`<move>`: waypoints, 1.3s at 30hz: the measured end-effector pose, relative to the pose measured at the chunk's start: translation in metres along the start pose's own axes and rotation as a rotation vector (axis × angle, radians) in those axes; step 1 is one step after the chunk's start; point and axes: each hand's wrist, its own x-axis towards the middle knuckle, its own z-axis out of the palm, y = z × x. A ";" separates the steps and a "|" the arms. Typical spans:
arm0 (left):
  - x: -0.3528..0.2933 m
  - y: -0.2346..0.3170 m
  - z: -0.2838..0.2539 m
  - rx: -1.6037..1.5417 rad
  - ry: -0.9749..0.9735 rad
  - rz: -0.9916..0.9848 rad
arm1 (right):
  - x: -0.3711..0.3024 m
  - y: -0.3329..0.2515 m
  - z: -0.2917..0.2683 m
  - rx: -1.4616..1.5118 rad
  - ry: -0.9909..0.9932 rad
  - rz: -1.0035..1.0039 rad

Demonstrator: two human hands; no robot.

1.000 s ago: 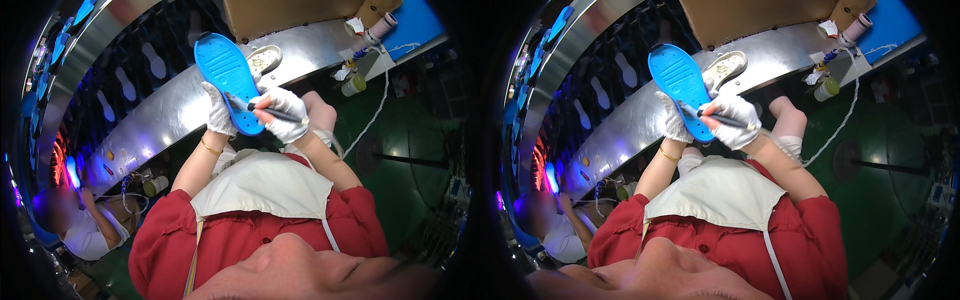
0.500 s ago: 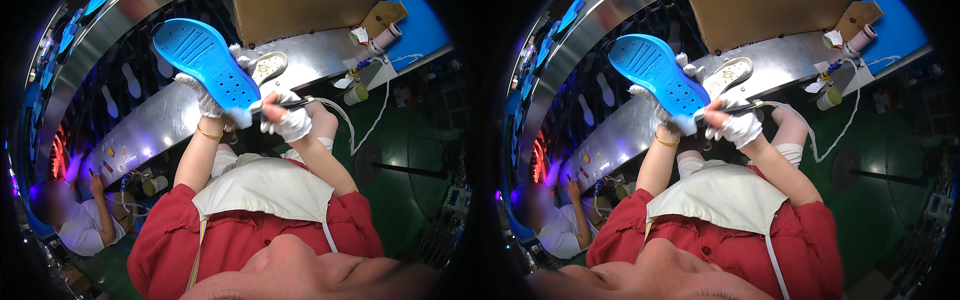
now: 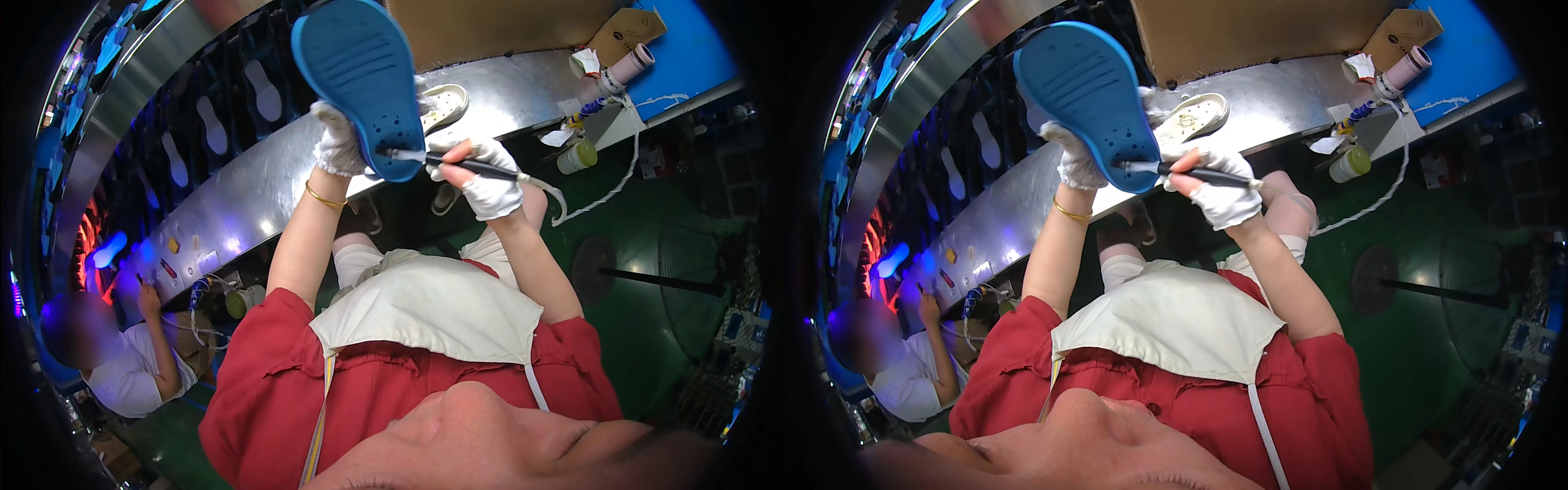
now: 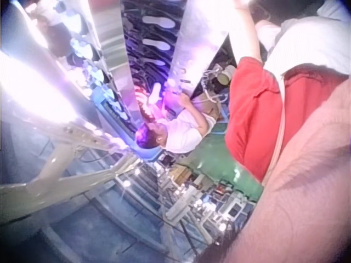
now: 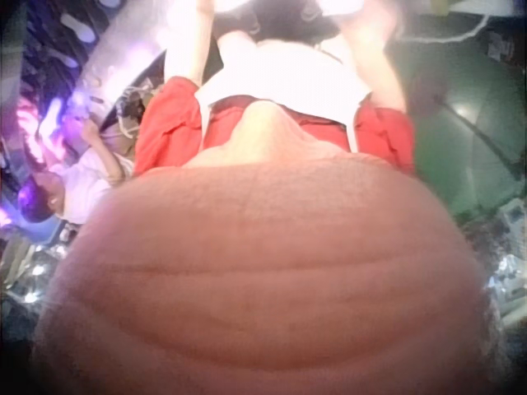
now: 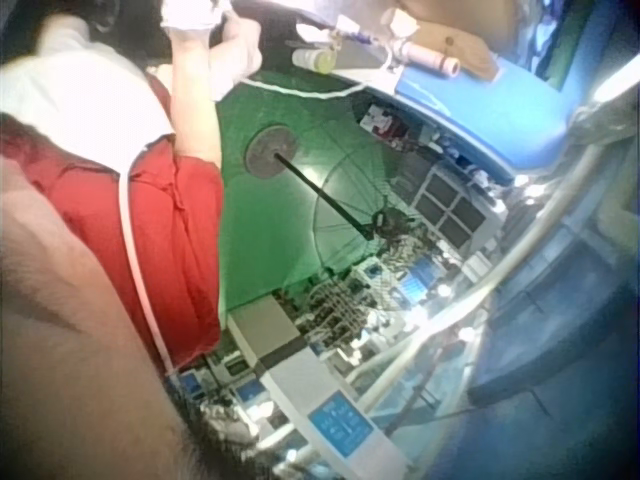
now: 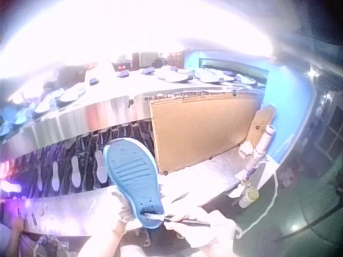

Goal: The person applies adhesive to blue insoles using a brush, placing them on a conveyor belt after each application.

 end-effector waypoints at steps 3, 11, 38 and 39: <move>0.003 0.011 0.013 0.179 -0.075 -0.060 | 0.007 0.001 -0.005 -0.331 -0.181 -0.110; 0.017 0.020 0.012 0.446 0.055 -0.308 | 0.020 -0.014 -0.013 -0.103 -0.178 0.234; 0.011 0.042 0.008 0.281 0.271 -0.211 | 0.038 -0.038 -0.035 -0.227 -0.242 0.147; 0.008 0.047 0.019 0.227 0.269 -0.021 | 0.038 -0.043 -0.033 -0.114 -0.206 0.130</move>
